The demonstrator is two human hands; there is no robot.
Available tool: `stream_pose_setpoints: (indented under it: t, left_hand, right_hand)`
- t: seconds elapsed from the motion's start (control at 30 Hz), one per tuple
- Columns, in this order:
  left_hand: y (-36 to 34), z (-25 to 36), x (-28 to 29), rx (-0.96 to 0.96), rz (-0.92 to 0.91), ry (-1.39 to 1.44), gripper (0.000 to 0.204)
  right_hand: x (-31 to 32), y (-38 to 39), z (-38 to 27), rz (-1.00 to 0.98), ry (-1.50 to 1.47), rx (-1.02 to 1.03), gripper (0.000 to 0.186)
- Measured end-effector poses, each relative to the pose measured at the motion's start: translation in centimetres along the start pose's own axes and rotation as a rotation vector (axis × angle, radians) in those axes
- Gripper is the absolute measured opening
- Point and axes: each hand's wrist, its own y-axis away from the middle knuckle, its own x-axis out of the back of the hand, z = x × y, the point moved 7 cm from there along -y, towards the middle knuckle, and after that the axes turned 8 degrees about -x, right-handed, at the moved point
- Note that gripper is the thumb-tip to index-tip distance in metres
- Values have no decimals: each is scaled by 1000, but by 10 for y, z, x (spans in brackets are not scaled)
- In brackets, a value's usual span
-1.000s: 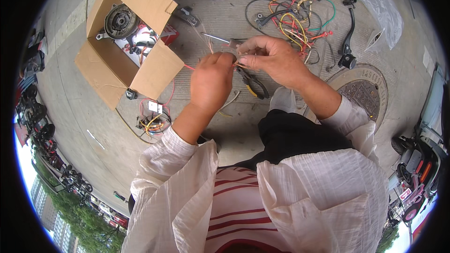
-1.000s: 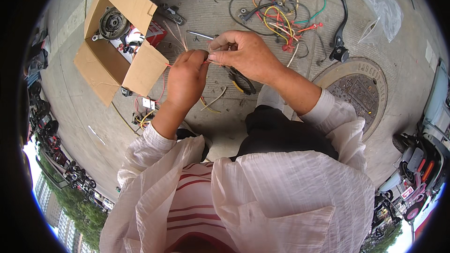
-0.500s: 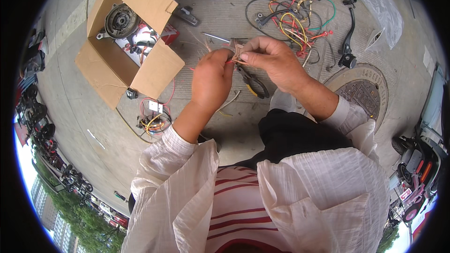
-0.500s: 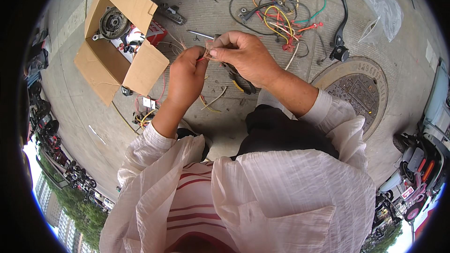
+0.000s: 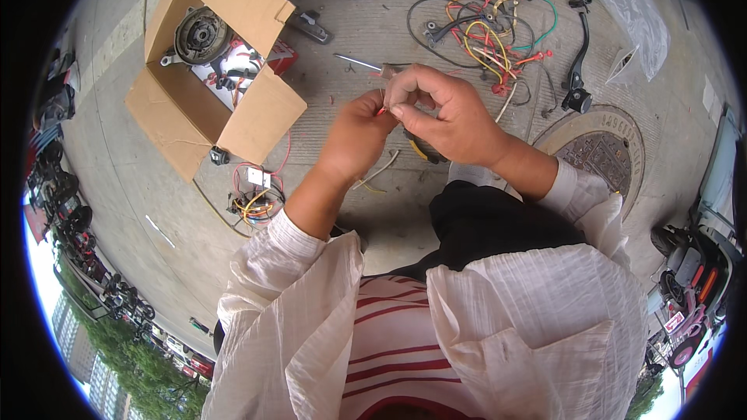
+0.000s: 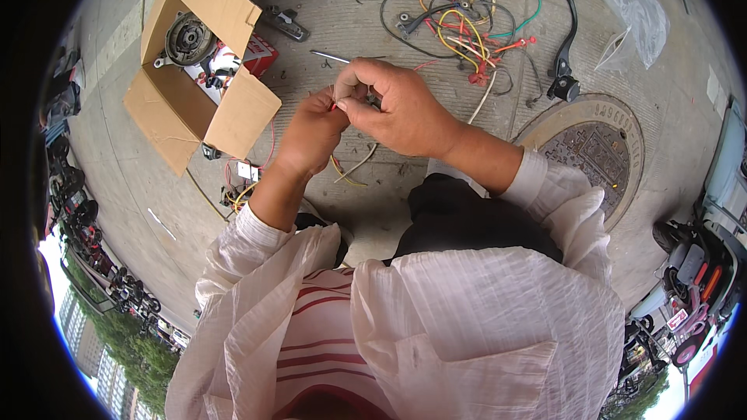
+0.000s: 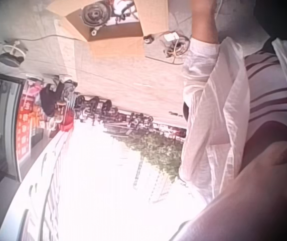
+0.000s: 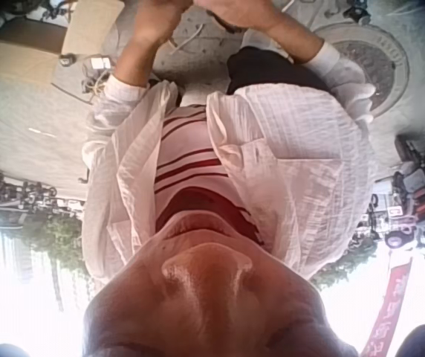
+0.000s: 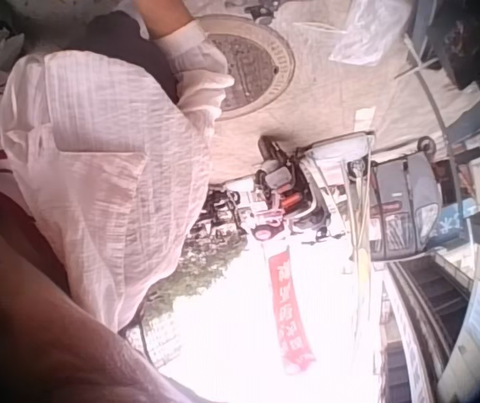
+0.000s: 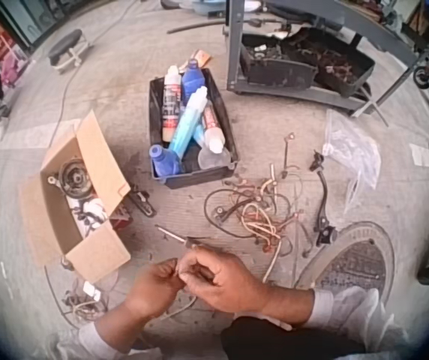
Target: The person strips insulation from several colored wires using pliers, twists the exposed strands, and joins them together. The person handles yellow, red, and other colored wires, using pliers to strip and cut them, then twisting the strands by hand.
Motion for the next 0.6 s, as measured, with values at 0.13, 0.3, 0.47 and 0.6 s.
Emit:
stream_pose_setpoints:
  t: [0.13,0.3,0.47,0.6]
  left_hand:
    - [4,14,2,-220,37,-574,11]
    - [11,28,-3,-238,102,-903,8]
    - [11,22,0,-418,228,-795,9]
    - [14,-46,96,-188,432,-630,18]
  right_hand:
    - [-8,0,22,-106,-534,-206,4]
    - [-5,2,34,-131,-474,-289,5]
    - [11,1,38,-14,-433,-253,6]
    - [89,-9,18,273,-427,-76,5]
